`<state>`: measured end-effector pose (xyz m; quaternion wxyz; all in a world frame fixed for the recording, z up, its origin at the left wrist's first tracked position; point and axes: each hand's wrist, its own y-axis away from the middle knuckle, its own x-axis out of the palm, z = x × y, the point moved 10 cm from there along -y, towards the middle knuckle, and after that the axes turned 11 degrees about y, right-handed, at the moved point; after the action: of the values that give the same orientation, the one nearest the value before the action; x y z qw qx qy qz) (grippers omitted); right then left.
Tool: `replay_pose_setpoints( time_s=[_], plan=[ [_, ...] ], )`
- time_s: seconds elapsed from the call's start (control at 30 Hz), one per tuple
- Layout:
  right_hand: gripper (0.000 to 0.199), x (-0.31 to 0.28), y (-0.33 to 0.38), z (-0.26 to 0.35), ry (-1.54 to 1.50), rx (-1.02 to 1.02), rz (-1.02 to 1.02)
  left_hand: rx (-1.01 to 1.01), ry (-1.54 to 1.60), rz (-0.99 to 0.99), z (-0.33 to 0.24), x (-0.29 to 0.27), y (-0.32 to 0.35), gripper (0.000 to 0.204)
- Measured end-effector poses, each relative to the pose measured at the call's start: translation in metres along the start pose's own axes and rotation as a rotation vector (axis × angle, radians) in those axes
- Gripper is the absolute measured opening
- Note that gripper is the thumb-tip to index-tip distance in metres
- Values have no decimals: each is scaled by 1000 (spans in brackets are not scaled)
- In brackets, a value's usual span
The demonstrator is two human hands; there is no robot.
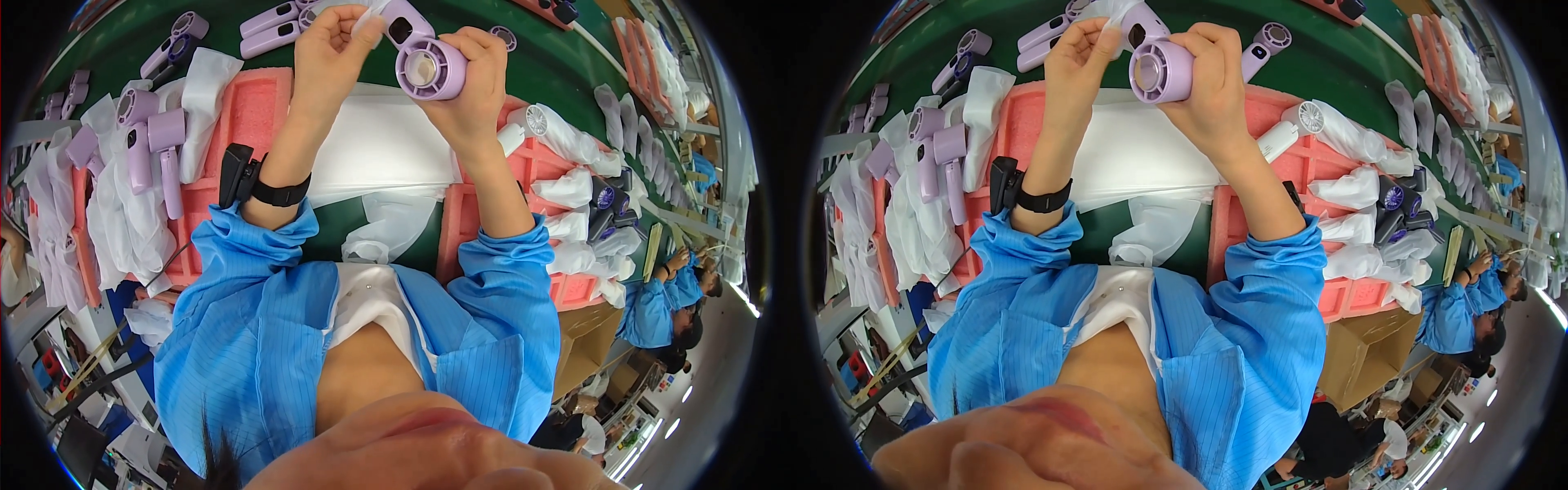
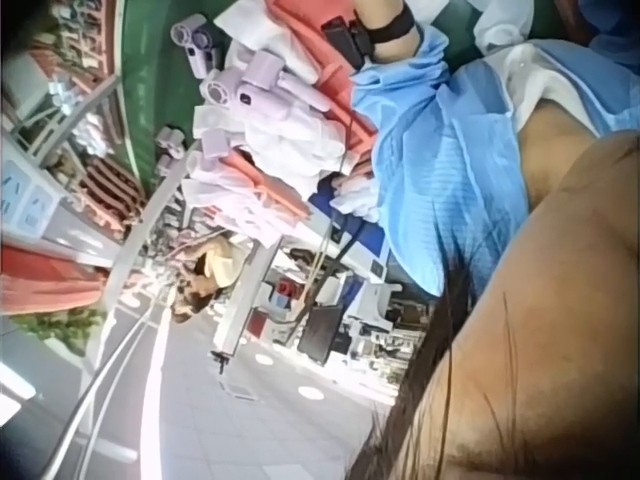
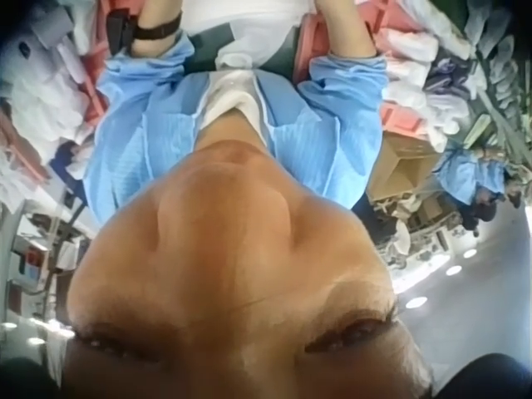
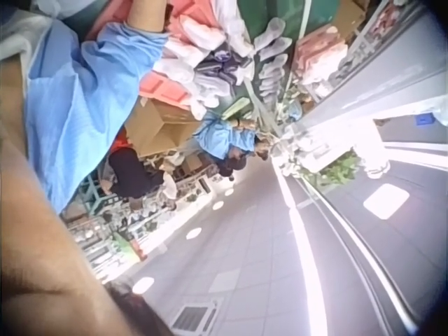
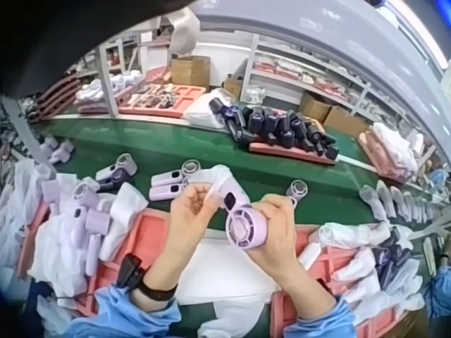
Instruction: The person packages handheld fans by hand, wrapping each fan's head in a white foam sheet and placing it into a pink tray. This process is repeated for several fans, and finally, the person places a black plastic stand into the tray.
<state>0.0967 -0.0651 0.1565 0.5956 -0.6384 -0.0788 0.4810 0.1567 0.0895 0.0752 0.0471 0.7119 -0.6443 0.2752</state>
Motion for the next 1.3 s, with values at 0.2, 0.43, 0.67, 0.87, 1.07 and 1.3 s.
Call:
replay_pose_setpoints(
  time_s=[0.2,0.43,0.67,0.87,1.07,1.3],
  plan=[
    [68,3,0,10,-59,-92,14,139,-153,-118,-23,-15,3,14],
    [72,8,0,-12,19,73,51,445,-306,282,-68,67,46,15],
    [59,-13,-16,-15,95,145,25,498,-485,208,-57,87,76,25],
    [79,2,12,-51,12,422,196,444,-501,171,-76,82,49,23],
    [69,10,-3,-25,-729,376,273,252,-410,385,-76,60,32,49],
    [53,25,12,-29,-337,308,437,342,-7,355,-95,59,33,43]
  ],
)
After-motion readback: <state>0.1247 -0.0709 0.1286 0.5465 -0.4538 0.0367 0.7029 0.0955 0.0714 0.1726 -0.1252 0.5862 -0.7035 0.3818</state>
